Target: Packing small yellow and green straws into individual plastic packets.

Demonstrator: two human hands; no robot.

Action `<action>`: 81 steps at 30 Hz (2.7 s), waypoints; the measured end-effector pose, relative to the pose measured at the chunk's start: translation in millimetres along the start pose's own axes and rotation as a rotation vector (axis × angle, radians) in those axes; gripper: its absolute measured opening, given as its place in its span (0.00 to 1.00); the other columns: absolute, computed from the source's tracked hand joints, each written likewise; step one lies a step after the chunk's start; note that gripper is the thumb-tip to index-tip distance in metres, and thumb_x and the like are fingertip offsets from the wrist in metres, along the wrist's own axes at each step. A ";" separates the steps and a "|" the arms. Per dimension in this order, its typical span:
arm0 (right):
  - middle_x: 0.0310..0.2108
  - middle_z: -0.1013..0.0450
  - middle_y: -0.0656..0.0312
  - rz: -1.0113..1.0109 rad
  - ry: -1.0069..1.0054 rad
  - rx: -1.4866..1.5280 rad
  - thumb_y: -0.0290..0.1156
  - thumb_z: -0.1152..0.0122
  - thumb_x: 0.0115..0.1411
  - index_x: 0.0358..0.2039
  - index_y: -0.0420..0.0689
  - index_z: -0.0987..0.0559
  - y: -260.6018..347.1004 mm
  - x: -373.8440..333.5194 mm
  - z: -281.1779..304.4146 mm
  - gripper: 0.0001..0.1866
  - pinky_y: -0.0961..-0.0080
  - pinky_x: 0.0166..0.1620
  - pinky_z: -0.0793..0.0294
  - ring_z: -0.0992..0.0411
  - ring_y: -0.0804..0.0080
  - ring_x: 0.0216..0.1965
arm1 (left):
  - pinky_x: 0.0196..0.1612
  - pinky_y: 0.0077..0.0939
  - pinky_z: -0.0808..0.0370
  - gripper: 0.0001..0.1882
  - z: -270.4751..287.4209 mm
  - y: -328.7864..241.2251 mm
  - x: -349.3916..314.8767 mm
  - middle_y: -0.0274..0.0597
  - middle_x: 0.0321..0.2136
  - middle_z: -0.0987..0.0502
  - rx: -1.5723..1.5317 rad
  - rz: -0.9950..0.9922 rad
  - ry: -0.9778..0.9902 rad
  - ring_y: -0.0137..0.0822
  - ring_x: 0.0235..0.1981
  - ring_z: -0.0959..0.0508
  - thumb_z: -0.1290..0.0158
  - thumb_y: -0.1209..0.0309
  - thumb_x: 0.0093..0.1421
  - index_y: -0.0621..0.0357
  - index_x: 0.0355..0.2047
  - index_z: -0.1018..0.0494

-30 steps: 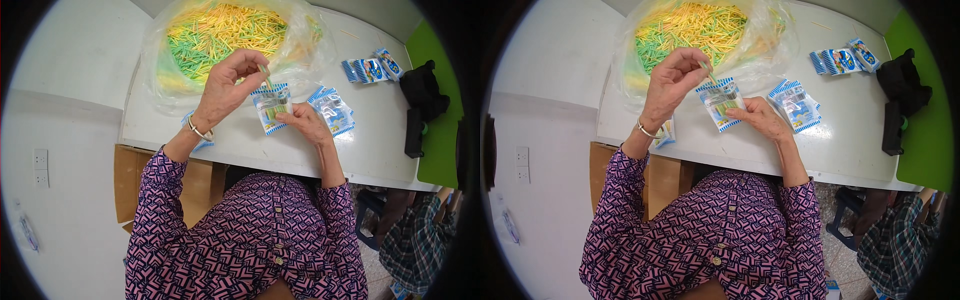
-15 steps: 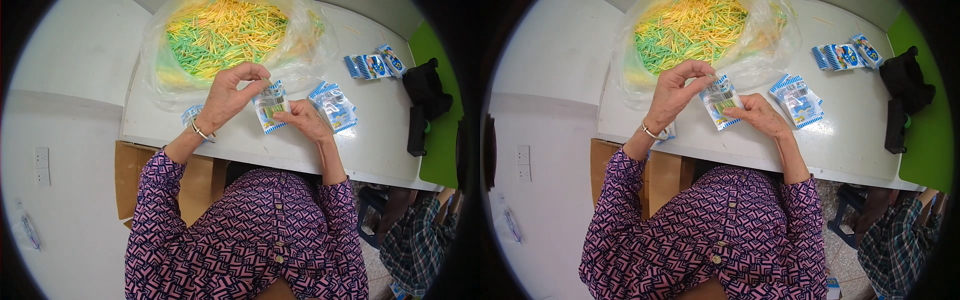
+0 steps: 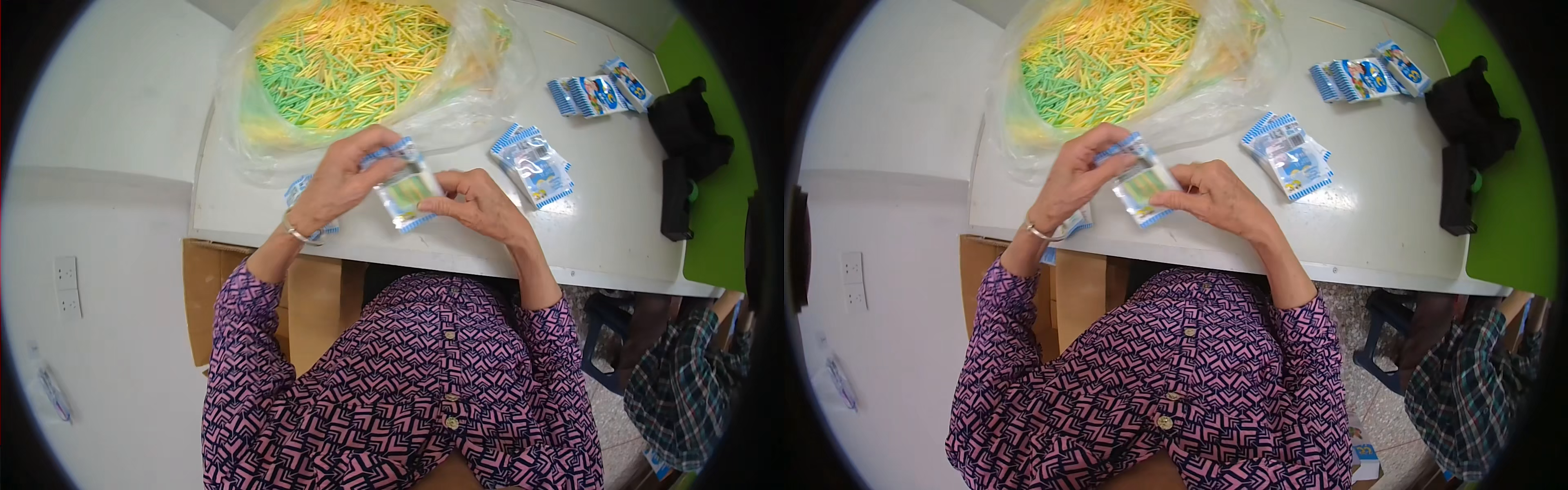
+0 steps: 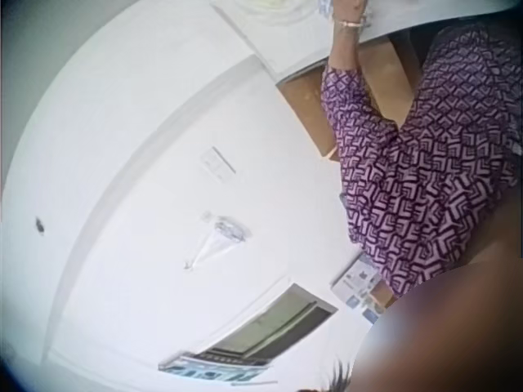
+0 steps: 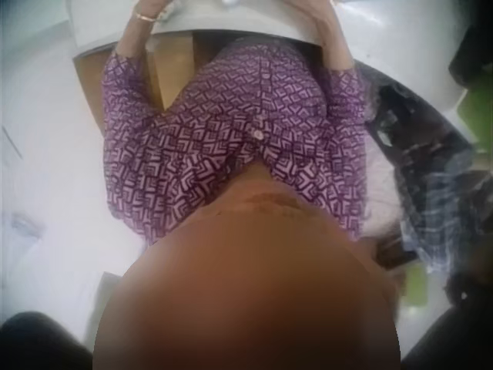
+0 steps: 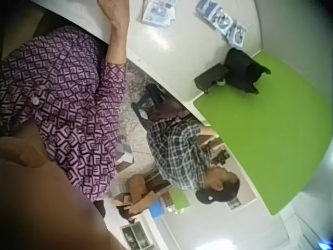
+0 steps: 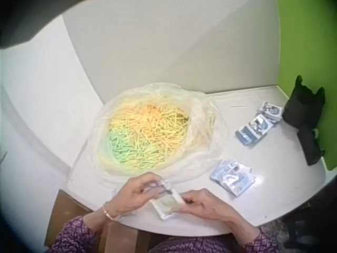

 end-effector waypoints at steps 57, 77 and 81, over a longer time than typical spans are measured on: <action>0.26 0.25 0.62 0.232 -0.704 -0.106 0.28 0.39 0.55 0.33 0.37 0.24 9.3 -38.4 36.2 0.08 0.82 0.32 0.33 0.31 0.79 0.28 | 0.39 0.29 0.30 0.05 -59.9 -12.8 63.5 0.42 0.28 0.24 0.061 -0.433 -0.162 0.39 0.35 0.26 0.42 0.74 0.51 0.61 0.29 0.23; 0.18 0.33 0.71 0.177 -0.581 -0.056 0.33 0.42 0.59 0.31 0.35 0.21 -0.6 7.9 5.0 0.12 0.86 0.24 0.42 0.40 0.87 0.21 | 0.49 0.47 0.40 0.12 54.7 74.3 83.2 0.50 0.42 0.32 1.360 -0.284 -0.249 0.48 0.47 0.35 0.45 0.66 0.47 0.62 0.29 0.24; 0.18 0.32 0.71 0.169 -0.592 -0.090 0.33 0.42 0.59 0.31 0.36 0.21 1.3 2.3 5.9 0.12 0.86 0.25 0.42 0.40 0.87 0.21 | 0.51 0.49 0.41 0.11 47.5 86.0 99.0 0.54 0.42 0.32 1.397 -0.229 -0.252 0.48 0.48 0.36 0.48 0.70 0.49 0.65 0.31 0.25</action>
Point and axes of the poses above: each hand's wrist, its own x-axis towards the middle knuckle, its own z-axis out of the back of the hand, y = z × x, the point moved 1 cm from there along x, towards the middle knuckle
